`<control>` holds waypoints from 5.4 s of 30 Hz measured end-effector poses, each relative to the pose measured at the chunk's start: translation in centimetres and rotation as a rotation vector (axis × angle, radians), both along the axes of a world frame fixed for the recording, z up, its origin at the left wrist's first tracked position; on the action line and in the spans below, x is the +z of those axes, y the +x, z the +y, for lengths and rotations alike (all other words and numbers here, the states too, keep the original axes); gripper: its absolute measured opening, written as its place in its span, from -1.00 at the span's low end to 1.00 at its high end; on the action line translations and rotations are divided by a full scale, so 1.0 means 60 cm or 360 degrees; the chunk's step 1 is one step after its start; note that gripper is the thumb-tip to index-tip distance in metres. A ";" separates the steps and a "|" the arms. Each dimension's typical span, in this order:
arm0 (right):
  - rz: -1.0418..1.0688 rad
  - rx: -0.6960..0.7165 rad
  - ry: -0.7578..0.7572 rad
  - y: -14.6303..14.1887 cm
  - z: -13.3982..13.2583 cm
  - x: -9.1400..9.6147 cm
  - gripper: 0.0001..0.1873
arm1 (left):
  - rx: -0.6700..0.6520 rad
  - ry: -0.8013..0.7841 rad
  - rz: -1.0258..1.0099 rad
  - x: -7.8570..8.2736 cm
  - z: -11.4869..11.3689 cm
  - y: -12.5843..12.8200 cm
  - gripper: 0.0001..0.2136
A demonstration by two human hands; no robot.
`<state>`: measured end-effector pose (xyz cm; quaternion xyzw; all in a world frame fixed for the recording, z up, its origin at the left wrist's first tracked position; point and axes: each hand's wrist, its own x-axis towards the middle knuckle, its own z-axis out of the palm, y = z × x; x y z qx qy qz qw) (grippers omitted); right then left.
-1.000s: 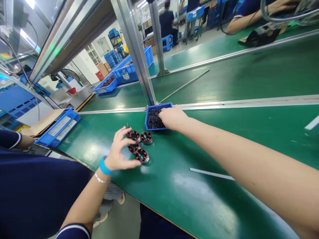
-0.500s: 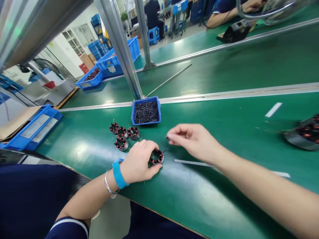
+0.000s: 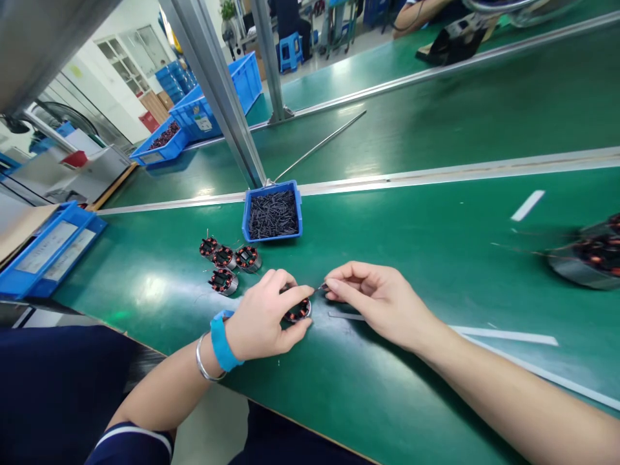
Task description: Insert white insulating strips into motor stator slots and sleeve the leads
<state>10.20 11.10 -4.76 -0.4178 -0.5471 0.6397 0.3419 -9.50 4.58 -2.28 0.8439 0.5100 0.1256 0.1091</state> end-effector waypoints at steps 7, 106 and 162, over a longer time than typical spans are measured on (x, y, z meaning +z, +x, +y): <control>-0.0034 0.0036 0.0118 -0.001 -0.005 -0.001 -0.47 | -0.0006 0.0004 0.0008 0.000 0.002 -0.001 -0.67; -0.0494 0.0243 0.1911 0.003 -0.056 -0.033 -0.67 | 0.0161 -0.0187 -0.0682 -0.035 -0.011 -0.002 -0.50; -0.0396 0.0348 0.0782 -0.032 0.056 -0.001 -0.57 | 0.0008 -0.0025 0.0143 0.005 0.037 -0.040 -0.60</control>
